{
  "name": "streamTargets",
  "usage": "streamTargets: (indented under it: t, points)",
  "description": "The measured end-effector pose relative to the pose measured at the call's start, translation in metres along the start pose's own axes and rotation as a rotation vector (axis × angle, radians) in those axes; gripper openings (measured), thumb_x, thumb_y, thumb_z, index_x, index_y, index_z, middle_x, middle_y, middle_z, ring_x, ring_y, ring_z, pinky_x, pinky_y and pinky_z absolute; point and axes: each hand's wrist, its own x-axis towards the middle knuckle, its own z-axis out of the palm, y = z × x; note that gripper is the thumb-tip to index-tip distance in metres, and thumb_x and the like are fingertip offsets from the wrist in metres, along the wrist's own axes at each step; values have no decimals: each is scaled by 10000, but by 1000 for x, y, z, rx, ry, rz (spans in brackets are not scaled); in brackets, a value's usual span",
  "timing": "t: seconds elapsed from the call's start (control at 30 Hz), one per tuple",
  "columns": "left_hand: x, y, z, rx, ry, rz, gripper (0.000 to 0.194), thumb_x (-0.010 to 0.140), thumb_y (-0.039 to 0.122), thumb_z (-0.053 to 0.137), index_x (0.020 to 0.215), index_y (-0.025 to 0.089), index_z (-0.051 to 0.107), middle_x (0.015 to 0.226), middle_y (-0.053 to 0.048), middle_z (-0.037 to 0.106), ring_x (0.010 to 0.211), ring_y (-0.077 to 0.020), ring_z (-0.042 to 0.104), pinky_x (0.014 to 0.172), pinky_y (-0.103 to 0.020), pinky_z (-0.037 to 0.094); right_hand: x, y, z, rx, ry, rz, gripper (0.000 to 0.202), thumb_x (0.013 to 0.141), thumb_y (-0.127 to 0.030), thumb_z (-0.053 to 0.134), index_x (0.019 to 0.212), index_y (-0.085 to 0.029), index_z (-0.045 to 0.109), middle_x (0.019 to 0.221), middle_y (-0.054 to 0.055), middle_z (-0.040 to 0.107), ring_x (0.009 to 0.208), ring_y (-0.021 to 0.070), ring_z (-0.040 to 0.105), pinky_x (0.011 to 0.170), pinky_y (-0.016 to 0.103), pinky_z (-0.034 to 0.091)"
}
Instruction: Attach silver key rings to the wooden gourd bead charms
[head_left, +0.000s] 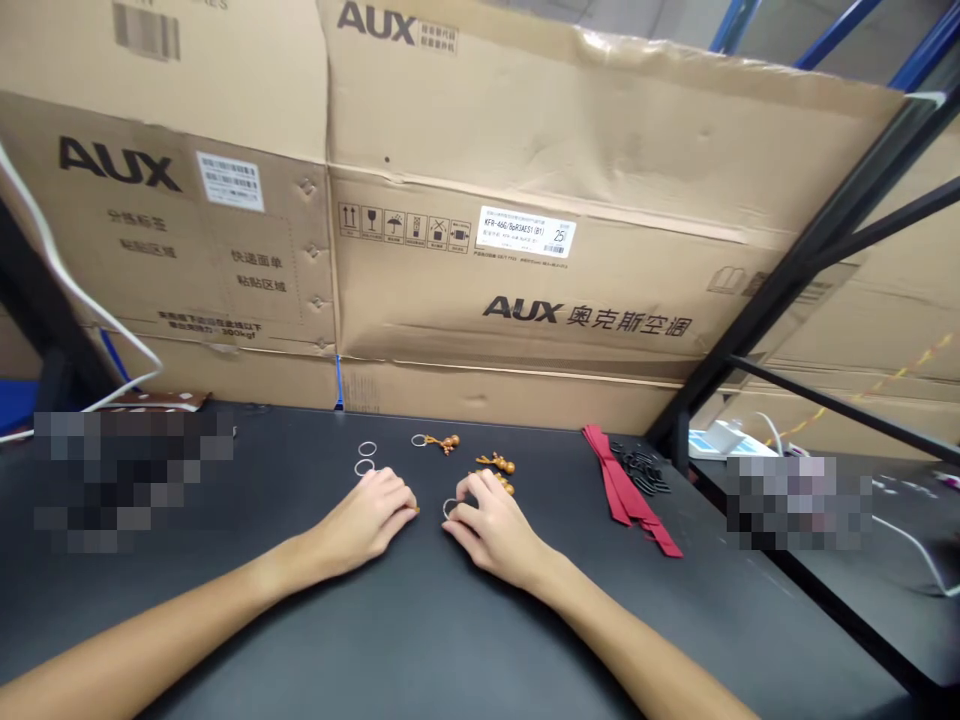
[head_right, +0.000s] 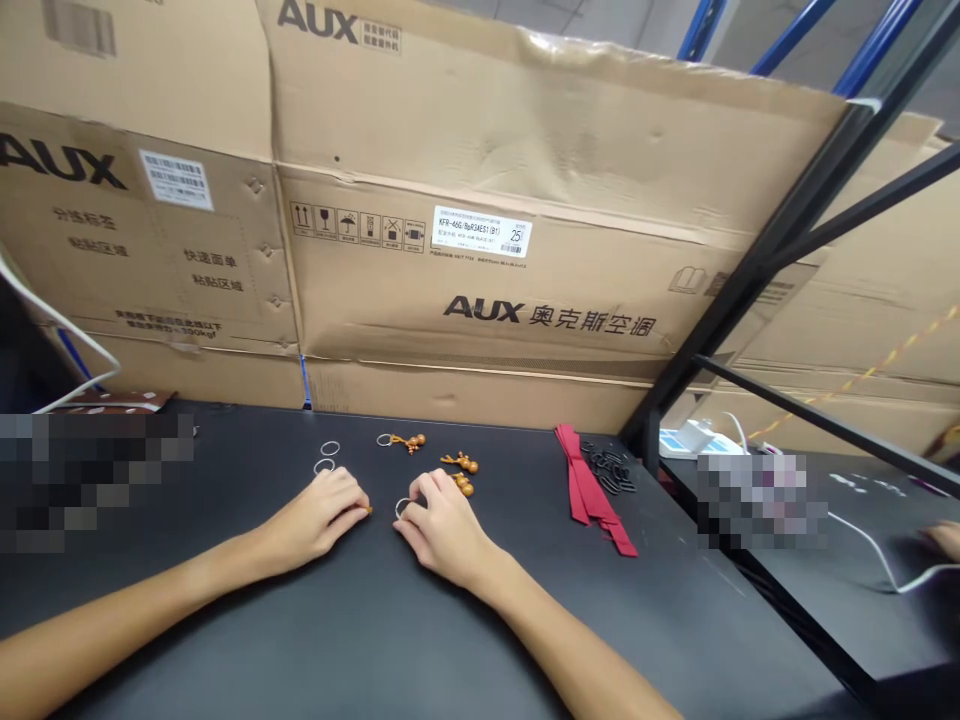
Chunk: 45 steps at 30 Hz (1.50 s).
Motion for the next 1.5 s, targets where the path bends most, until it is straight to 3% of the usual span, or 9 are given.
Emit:
streamTargets:
  t: [0.13, 0.27, 0.47, 0.67, 0.77, 0.9, 1.07, 1.33, 1.5]
  points:
    - [3, -24, -2, 170, 37, -27, 230, 991, 258, 412, 877, 190, 601, 904, -49, 595, 833, -209, 515, 788, -366, 392, -3, 14, 4, -65, 36, 90, 164, 922, -224, 532, 865, -167, 675, 967, 113, 521, 901, 239, 479, 823, 400, 460]
    - [6, -34, -3, 269, 72, -89, 219, 976, 313, 437, 977, 188, 617, 1032, -87, 593, 956, -250, 525, 813, -394, 419, -4, 21, 3, -106, 56, 165, 124, 891, -238, 572, 898, -178, 680, 1070, 135, 534, 1015, 277, 484, 896, 473, 443]
    - [6, -49, 1, 287, 33, -178, 344, 984, 376, 430, 1236, 192, 574, 1345, -123, 540, 1247, -302, 475, 996, -485, 394, -6, 26, 2, -109, -102, 261, 460, 921, -387, 555, 1355, -237, 519, 1459, 138, 418, 1362, 359, 321, 1046, 571, 357]
    - [11, -67, 0, 373, 71, -193, 367, 974, 372, 433, 1209, 161, 619, 1333, -133, 585, 1289, -320, 471, 1063, -494, 364, -5, 33, 6, -108, -161, 254, 390, 980, -297, 449, 1350, -234, 553, 1483, 105, 433, 1394, 327, 336, 1105, 543, 338]
    - [20, -60, 0, 415, 106, -115, 376, 955, 383, 474, 1222, 158, 615, 1332, -134, 587, 1297, -319, 460, 1083, -483, 342, -4, 32, 5, -107, -144, 253, 388, 975, -299, 461, 1340, -222, 564, 1480, 107, 438, 1395, 331, 337, 1110, 543, 338]
    - [42, -43, 8, 428, 64, -12, 402, 971, 359, 456, 1287, 136, 566, 1350, -140, 573, 1295, -327, 455, 1068, -486, 337, -4, 29, 4, -108, -76, 226, 361, 957, -310, 504, 1287, -208, 610, 1450, 120, 473, 1383, 328, 356, 1108, 536, 348]
    - [55, -27, 18, 435, 51, 28, 327, 967, 276, 432, 1189, 113, 607, 1199, -169, 659, 1222, -319, 523, 1037, -474, 360, -5, 28, 4, -109, -8, 173, 327, 936, -306, 542, 1225, -190, 642, 1416, 136, 504, 1367, 315, 383, 1110, 523, 355]
    - [-1, 21, 11, 337, -19, 233, 276, 976, 193, 413, 1162, 162, 615, 1139, -132, 676, 1095, -284, 606, 960, -437, 457, -3, 6, 2, -6, 14, 98, 351, 912, -286, 565, 1243, -180, 611, 1408, 140, 506, 1370, 309, 371, 1101, 532, 368]
    - [-16, 27, -4, 100, -106, 315, 293, 944, 162, 466, 1203, 203, 595, 1116, -102, 679, 1116, -257, 586, 976, -387, 468, -3, -8, -4, 54, -109, -2, 389, 921, -247, 526, 1307, -220, 567, 1474, 93, 436, 1423, 295, 267, 1120, 511, 349]
